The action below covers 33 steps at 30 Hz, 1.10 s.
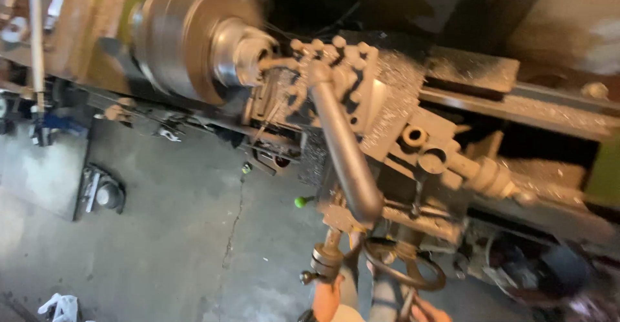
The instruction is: The person measures a metal ring with a caliper, then grinds it on a bench grinder. They return to a metal lathe, adjust the tool post and tailstock, and operate the machine to machine the metal ring while it rotates in the chuck.
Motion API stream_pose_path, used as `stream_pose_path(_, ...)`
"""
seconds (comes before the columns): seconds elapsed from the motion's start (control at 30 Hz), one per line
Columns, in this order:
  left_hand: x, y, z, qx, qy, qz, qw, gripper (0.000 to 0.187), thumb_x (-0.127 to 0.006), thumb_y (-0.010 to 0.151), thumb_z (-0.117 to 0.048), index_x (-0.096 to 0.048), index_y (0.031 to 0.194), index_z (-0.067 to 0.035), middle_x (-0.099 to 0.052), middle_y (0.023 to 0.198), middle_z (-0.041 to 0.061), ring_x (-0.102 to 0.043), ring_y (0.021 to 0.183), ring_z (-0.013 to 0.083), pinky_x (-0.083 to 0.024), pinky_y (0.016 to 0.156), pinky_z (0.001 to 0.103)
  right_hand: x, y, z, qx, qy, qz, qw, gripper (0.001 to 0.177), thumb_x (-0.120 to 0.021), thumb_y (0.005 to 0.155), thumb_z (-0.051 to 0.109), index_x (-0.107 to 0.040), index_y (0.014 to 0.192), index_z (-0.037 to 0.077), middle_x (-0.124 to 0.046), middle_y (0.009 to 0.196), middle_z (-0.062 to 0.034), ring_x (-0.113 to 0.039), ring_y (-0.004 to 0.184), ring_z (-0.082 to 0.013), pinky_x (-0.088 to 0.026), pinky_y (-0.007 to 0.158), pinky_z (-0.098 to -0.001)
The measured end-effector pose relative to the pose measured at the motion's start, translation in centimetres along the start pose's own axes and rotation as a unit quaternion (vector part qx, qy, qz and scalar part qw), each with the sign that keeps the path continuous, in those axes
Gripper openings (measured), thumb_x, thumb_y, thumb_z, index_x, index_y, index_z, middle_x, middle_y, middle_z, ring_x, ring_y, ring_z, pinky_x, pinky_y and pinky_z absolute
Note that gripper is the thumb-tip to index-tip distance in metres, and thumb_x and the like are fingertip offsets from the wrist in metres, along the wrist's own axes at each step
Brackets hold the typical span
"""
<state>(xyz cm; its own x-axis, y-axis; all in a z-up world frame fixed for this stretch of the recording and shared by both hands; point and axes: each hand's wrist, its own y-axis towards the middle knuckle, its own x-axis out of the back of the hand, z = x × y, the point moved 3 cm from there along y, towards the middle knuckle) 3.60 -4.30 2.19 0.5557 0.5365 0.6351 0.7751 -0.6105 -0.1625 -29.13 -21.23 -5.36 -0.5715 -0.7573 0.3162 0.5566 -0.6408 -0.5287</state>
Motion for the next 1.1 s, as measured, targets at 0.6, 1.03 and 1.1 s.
stream_pose_path(0.6, 21.8, 9.0, -34.1, -0.104, -0.155, -0.150, 0.971, 0.032, -0.057, 0.100, 0.005, -0.059, 0.132, 0.001, -0.065, 0.128, 0.015, -0.067, 0.116, 0.0237, -0.054, 0.103, 0.035, 10.3, 15.9, 40.1, 0.255, -0.419, -0.029, 0.871, 0.043, -0.078, 0.081, 0.022, -0.065, 0.120, 0.008, -0.059, 0.106, -0.0182, -0.054, 0.108, -0.0385, -0.043, 0.085, -0.0538)
stream_pose_path(1.03, 22.0, 25.2, -52.5, -0.559, 0.113, -0.104, 0.815, 0.033, -0.072, 0.096, -0.025, -0.061, 0.119, -0.003, -0.062, 0.122, 0.016, -0.062, 0.116, 0.0371, -0.041, 0.111, 0.063, 27.7, 3.6, 34.0, 0.026, -0.122, -0.242, 0.962, 0.038, -0.083, 0.080, 0.025, -0.077, 0.111, 0.005, -0.078, 0.088, -0.0121, -0.073, 0.075, -0.0142, -0.057, 0.070, -0.0324)
stream_pose_path(1.1, 21.2, 26.3, -52.0, -0.558, 0.094, -0.087, 0.820, 0.029, -0.073, 0.097, -0.026, -0.063, 0.114, -0.005, -0.066, 0.116, 0.013, -0.065, 0.111, 0.0341, -0.044, 0.110, 0.059, 31.4, 5.5, 32.1, 0.008, -0.102, -0.284, 0.953, 0.029, -0.080, 0.088, 0.020, -0.077, 0.112, 0.003, -0.076, 0.085, -0.0109, -0.069, 0.074, -0.0133, -0.055, 0.070, -0.0314)
